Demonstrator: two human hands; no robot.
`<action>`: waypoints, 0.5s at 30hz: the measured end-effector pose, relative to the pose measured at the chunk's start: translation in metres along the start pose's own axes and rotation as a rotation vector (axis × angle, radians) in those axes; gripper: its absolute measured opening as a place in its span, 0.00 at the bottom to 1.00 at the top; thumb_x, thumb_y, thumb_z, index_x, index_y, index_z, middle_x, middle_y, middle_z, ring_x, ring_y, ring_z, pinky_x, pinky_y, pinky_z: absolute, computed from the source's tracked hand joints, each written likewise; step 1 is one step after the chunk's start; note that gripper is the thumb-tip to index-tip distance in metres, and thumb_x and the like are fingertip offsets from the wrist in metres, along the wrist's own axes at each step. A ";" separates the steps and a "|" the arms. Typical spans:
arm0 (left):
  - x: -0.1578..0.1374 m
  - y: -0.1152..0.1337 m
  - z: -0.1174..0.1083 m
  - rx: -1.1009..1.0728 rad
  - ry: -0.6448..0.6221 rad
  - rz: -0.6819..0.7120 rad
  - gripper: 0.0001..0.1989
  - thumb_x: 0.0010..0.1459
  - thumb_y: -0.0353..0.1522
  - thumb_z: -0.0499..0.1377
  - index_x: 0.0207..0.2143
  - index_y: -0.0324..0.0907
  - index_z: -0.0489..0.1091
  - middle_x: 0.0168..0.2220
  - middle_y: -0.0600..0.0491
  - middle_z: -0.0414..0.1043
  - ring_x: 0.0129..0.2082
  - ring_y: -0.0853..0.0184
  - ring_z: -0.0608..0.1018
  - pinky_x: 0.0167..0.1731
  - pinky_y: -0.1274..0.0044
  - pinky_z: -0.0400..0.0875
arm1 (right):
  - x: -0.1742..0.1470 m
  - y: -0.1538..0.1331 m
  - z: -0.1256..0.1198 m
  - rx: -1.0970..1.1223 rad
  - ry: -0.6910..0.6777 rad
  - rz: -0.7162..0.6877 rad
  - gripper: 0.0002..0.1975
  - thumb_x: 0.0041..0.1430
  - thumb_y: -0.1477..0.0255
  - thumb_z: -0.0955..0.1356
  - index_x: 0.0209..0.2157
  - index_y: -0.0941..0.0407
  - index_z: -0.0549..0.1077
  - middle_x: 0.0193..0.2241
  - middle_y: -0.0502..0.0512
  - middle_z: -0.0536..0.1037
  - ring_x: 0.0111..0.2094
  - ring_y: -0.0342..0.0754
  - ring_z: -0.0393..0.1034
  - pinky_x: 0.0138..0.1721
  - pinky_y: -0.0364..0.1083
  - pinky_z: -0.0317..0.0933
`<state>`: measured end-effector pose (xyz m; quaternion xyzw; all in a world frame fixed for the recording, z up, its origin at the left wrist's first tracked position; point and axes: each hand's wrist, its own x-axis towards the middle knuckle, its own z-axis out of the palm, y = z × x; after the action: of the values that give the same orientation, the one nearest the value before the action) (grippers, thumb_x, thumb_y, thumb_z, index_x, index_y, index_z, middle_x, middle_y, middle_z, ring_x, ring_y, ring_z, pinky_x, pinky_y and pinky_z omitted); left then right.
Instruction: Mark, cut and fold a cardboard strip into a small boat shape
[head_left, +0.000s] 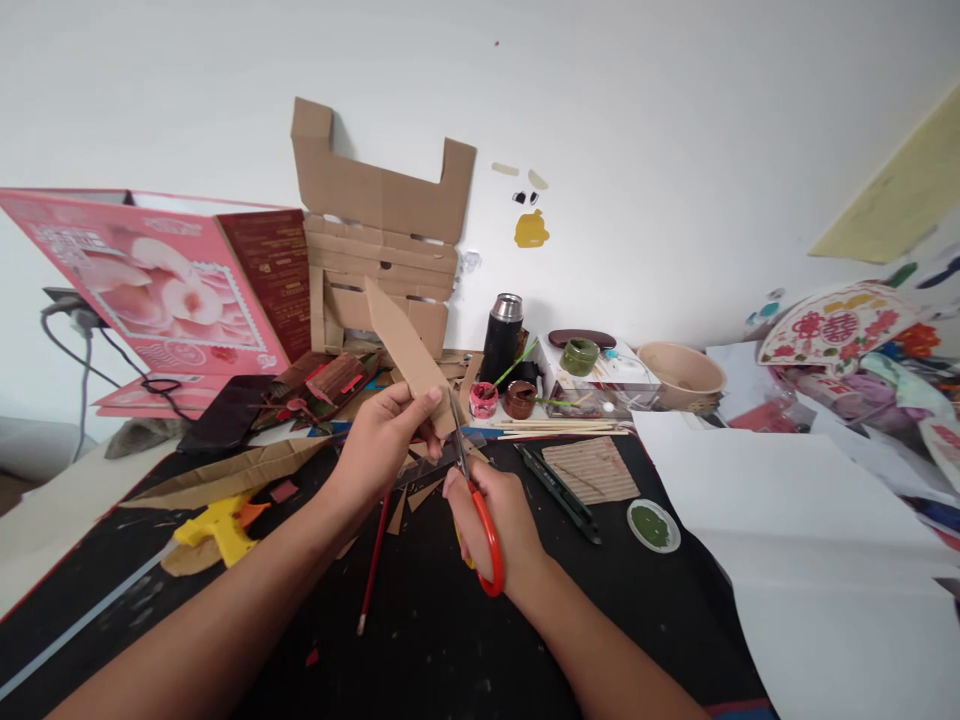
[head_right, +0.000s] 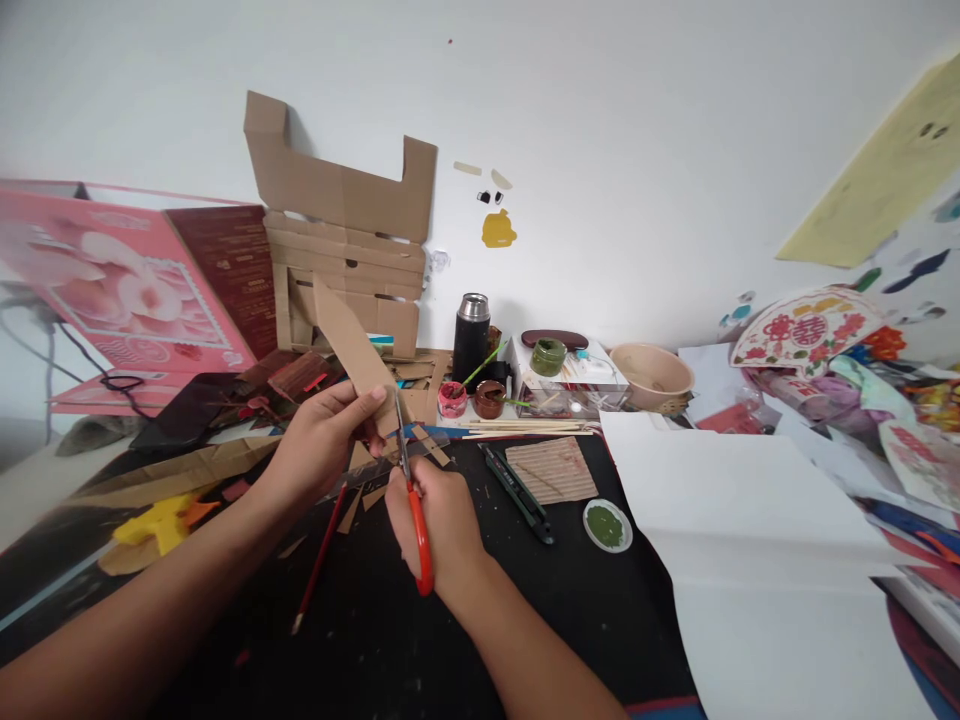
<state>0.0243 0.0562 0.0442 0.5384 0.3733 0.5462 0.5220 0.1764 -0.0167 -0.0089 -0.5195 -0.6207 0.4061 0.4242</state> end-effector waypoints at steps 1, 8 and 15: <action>-0.001 0.000 0.000 0.015 -0.006 -0.001 0.20 0.56 0.47 0.73 0.28 0.41 0.75 0.22 0.55 0.75 0.16 0.69 0.74 0.18 0.77 0.72 | 0.000 0.001 0.000 0.008 -0.011 0.010 0.14 0.74 0.61 0.66 0.33 0.51 0.71 0.14 0.43 0.66 0.12 0.44 0.65 0.16 0.41 0.56; -0.001 0.006 -0.001 0.059 -0.018 0.020 0.20 0.58 0.47 0.71 0.26 0.41 0.75 0.21 0.54 0.75 0.16 0.68 0.75 0.20 0.77 0.72 | 0.001 -0.006 -0.008 0.034 -0.072 -0.031 0.16 0.76 0.57 0.65 0.37 0.53 0.73 0.19 0.48 0.76 0.18 0.46 0.74 0.22 0.41 0.66; 0.000 0.006 -0.003 0.071 -0.031 0.018 0.22 0.57 0.49 0.72 0.26 0.41 0.75 0.20 0.54 0.75 0.16 0.68 0.75 0.20 0.77 0.71 | 0.002 -0.005 -0.010 0.077 -0.125 -0.056 0.18 0.71 0.52 0.71 0.40 0.54 0.75 0.25 0.52 0.83 0.27 0.52 0.85 0.31 0.44 0.73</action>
<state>0.0200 0.0556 0.0498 0.5684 0.3796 0.5287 0.5033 0.1841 -0.0143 -0.0009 -0.4589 -0.6441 0.4494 0.4155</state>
